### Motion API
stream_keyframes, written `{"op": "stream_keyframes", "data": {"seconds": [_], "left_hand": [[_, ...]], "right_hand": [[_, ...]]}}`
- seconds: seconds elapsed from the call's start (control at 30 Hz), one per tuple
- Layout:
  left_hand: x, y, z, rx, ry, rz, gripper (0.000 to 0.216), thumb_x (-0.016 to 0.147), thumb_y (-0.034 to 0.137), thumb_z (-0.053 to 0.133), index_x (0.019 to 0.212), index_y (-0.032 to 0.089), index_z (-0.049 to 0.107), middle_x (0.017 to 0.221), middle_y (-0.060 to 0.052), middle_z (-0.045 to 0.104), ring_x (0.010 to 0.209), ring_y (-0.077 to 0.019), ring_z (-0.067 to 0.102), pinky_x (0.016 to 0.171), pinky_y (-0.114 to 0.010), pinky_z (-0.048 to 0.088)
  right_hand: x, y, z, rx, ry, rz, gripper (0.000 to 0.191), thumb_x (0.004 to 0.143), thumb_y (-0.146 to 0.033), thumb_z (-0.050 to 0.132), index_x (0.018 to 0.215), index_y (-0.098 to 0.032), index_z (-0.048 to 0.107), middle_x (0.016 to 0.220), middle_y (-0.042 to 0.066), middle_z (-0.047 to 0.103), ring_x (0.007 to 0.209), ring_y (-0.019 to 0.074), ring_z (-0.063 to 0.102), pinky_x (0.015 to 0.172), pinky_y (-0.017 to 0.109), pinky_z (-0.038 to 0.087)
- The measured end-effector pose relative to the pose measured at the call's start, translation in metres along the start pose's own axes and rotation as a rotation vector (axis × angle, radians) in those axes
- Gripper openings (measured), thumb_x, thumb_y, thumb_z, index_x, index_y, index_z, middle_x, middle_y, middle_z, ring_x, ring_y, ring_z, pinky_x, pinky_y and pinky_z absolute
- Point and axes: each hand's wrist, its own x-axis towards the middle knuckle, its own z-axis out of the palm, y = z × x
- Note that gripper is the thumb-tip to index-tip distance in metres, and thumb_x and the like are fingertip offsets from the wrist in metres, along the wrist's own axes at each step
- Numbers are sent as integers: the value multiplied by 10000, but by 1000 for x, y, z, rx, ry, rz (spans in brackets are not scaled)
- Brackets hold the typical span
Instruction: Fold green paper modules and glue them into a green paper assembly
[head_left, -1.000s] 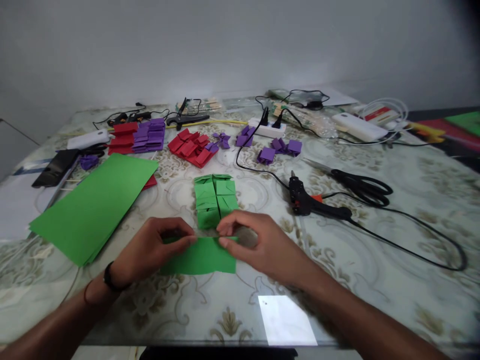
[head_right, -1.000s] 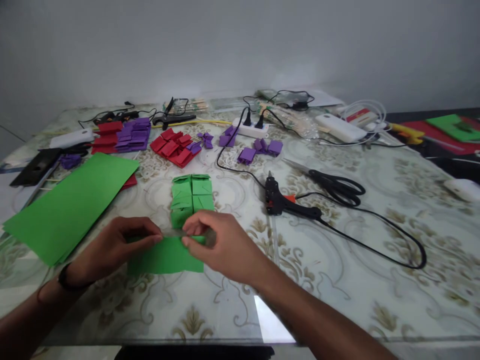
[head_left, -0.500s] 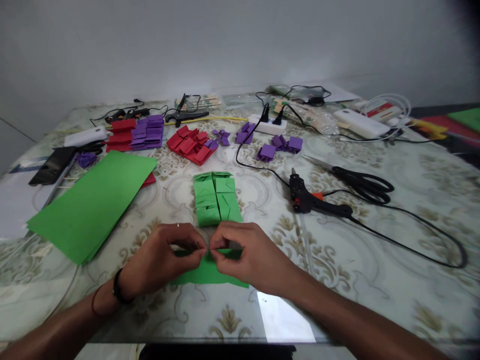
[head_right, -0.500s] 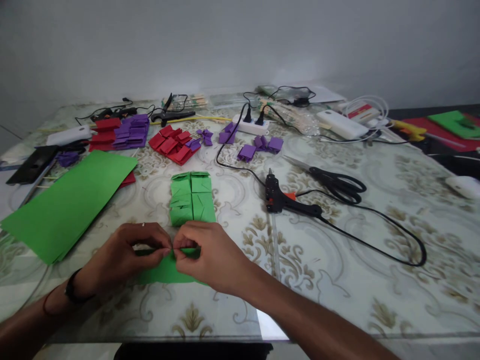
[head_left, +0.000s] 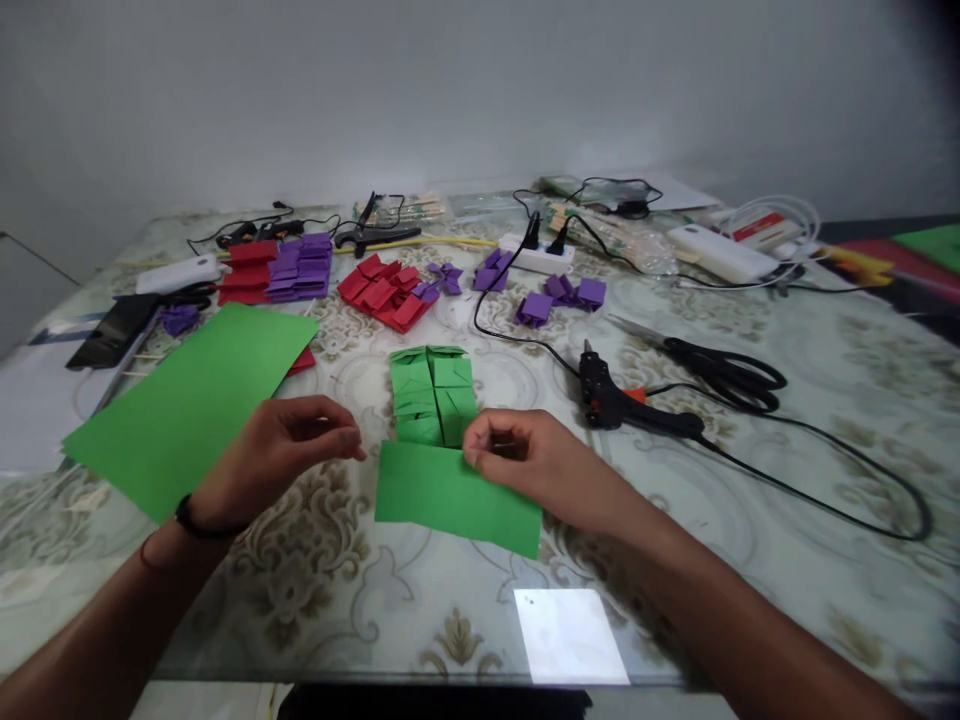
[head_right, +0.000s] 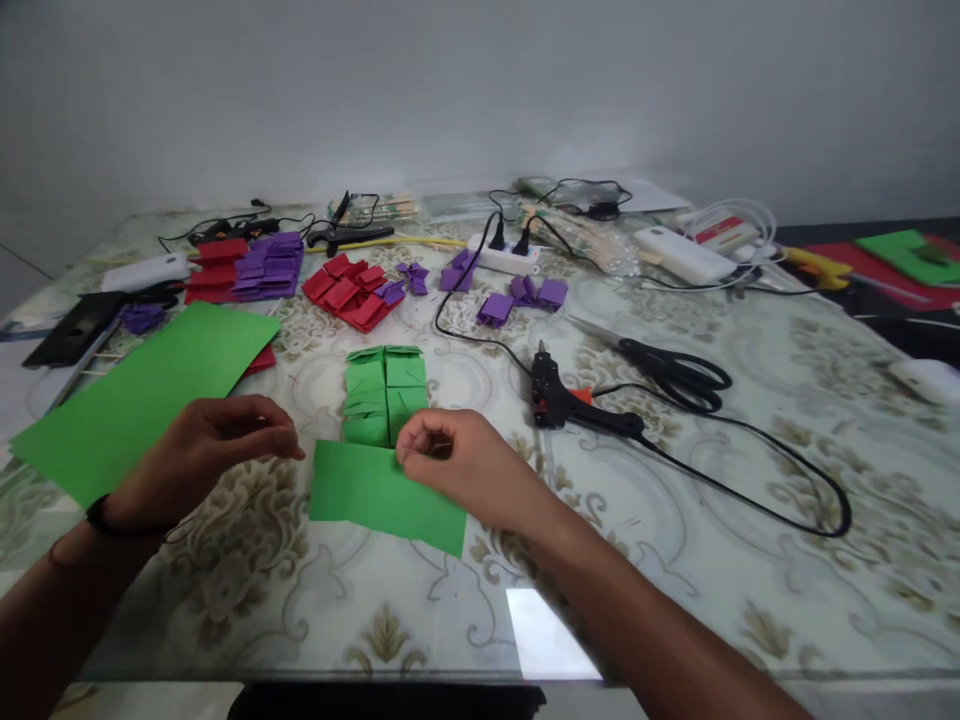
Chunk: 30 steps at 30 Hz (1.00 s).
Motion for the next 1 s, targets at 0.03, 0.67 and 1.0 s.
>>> {"op": "stream_keyframes", "data": {"seconds": [0.03, 0.67, 1.0], "left_hand": [[0, 0, 1, -20, 18, 23, 178, 888, 358, 786, 844, 187, 765, 815, -33, 828, 797, -191, 783, 759, -267, 603], [-14, -7, 46, 137, -262, 2, 197, 931, 295, 679, 903, 180, 836, 885, -22, 860, 836, -205, 773, 766, -255, 534], [-4, -2, 18, 168, -210, 78, 220, 926, 370, 712, 838, 186, 795, 772, -22, 786, 706, -175, 664, 650, -260, 468]], "right_hand": [[1, 1, 1, 14, -18, 19, 91, 755, -277, 704, 765, -192, 673, 759, -14, 633, 709, 146, 559, 694, 287, 437], [-1, 12, 31, 4, -196, 17, 57, 819, -232, 693, 804, -187, 662, 721, -33, 586, 665, 125, 498, 612, 255, 376], [-1, 4, 5, -32, -65, -36, 62, 786, -235, 700, 762, -195, 660, 729, -22, 613, 679, 135, 528, 648, 268, 410]]}}
